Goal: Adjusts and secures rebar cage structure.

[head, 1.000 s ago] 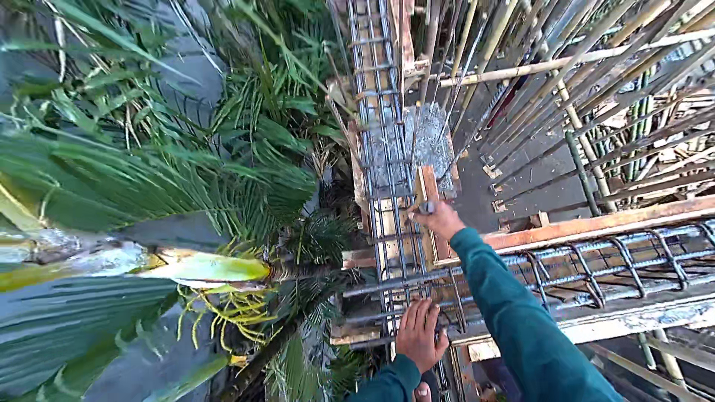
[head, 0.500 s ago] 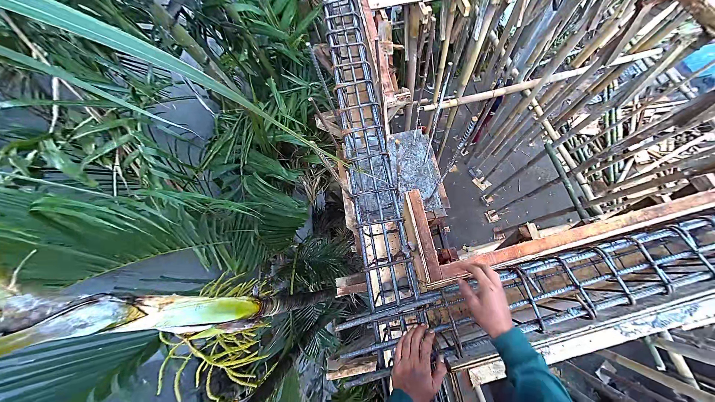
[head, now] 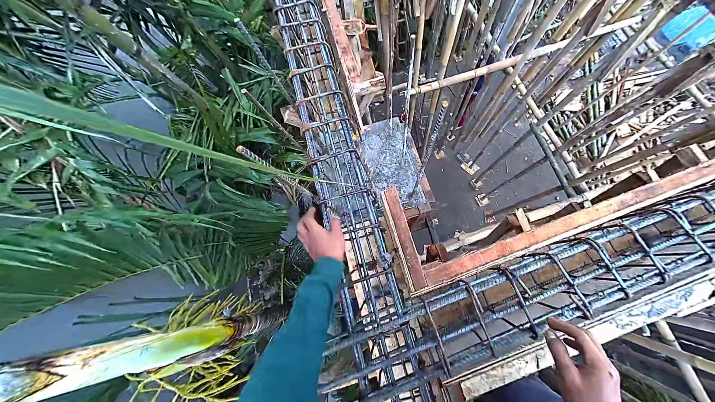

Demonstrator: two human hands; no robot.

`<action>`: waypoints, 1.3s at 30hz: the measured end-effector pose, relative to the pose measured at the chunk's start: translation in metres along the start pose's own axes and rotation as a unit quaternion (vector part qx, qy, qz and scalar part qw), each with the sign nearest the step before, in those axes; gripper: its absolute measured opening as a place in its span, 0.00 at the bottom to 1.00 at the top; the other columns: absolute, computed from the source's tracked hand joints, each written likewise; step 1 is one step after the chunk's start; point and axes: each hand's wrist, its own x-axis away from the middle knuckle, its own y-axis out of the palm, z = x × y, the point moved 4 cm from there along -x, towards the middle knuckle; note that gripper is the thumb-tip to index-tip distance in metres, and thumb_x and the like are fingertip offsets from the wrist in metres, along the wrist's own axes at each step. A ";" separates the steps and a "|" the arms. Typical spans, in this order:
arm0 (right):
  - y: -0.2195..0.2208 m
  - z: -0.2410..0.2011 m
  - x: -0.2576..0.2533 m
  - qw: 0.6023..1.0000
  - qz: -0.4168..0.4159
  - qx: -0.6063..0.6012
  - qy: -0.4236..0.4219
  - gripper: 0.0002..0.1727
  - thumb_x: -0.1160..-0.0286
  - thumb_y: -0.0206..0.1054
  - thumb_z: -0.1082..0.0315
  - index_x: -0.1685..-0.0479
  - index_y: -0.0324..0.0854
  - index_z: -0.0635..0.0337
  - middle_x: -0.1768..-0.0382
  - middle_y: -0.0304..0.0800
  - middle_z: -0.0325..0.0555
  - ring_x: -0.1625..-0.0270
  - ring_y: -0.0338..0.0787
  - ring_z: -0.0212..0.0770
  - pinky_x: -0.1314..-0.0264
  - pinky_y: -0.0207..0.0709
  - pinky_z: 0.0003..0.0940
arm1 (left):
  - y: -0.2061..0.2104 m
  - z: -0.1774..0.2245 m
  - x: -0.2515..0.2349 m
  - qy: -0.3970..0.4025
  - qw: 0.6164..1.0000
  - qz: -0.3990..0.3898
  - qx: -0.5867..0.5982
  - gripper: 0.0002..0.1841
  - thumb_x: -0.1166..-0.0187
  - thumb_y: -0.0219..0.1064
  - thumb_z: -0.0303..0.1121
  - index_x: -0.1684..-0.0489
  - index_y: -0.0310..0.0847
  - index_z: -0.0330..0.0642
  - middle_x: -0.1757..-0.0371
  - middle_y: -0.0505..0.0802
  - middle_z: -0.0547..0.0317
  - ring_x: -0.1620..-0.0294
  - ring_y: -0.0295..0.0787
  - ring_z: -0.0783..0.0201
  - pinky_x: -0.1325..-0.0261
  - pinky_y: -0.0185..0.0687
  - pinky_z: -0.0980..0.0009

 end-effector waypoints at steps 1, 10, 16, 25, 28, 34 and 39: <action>0.000 -0.008 -0.008 1.000 0.003 -0.006 -0.015 0.17 0.22 0.63 0.67 0.43 0.88 0.71 0.44 0.91 0.64 0.40 0.90 0.53 0.36 0.84 0.48 | 0.009 -0.004 -0.022 -0.026 0.999 0.021 -0.016 0.38 0.19 0.68 0.47 0.11 0.61 0.37 0.15 0.69 0.27 0.17 0.66 0.28 0.20 0.65 0.31; 0.086 -0.112 -0.123 0.979 -0.110 -0.067 -0.159 0.16 0.18 0.62 0.60 0.45 0.91 0.58 0.49 0.93 0.43 0.47 0.92 0.32 0.42 0.88 0.30 | 0.044 -0.031 -0.078 -0.147 0.975 -0.155 -0.064 0.35 0.13 0.62 0.50 0.14 0.60 0.37 0.43 0.90 0.29 0.50 0.92 0.36 0.45 0.84 0.36; 0.215 -0.180 -0.238 0.932 -0.339 -0.070 -0.110 0.14 0.16 0.65 0.68 0.38 0.86 0.62 0.44 0.91 0.53 0.45 0.93 0.47 0.37 0.87 0.51 | 0.045 -0.025 -0.086 -0.156 0.976 -0.114 -0.100 0.27 0.12 0.61 0.46 0.22 0.71 0.38 0.47 0.93 0.34 0.48 0.93 0.37 0.41 0.82 0.33; 0.409 -0.194 -0.392 0.919 -0.394 -0.001 -0.005 0.21 0.15 0.62 0.62 0.30 0.82 0.63 0.43 0.91 0.65 0.38 0.90 0.65 0.35 0.77 0.72 | 0.043 -0.019 -0.087 -0.155 0.974 -0.103 -0.131 0.25 0.13 0.64 0.45 0.23 0.77 0.40 0.45 0.93 0.41 0.48 0.93 0.44 0.42 0.84 0.39; 0.452 -0.172 -0.419 0.919 -0.389 0.067 0.016 0.23 0.19 0.66 0.62 0.30 0.81 0.66 0.34 0.85 0.70 0.29 0.84 0.70 0.30 0.73 0.76 | 0.043 -0.017 -0.084 -0.161 0.969 -0.101 -0.156 0.25 0.13 0.64 0.46 0.23 0.77 0.41 0.45 0.94 0.41 0.46 0.92 0.44 0.41 0.83 0.39; 0.497 -0.140 -0.449 0.929 -0.321 0.186 -0.019 0.41 0.34 0.76 0.71 0.14 0.67 0.67 0.13 0.64 0.65 0.17 0.67 0.78 0.28 0.66 0.82 | 0.042 -0.014 -0.082 -0.168 0.964 -0.102 -0.179 0.25 0.14 0.65 0.44 0.23 0.79 0.41 0.44 0.94 0.39 0.41 0.92 0.41 0.37 0.82 0.36; 0.532 -0.109 -0.452 0.921 -0.296 0.241 -0.082 0.43 0.28 0.68 0.79 0.08 0.57 0.63 0.07 0.55 0.59 0.13 0.64 0.74 0.27 0.67 0.78 | 0.042 -0.019 -0.082 -0.170 0.963 -0.092 -0.186 0.25 0.15 0.65 0.45 0.23 0.79 0.45 0.51 0.96 0.45 0.48 0.94 0.45 0.43 0.84 0.38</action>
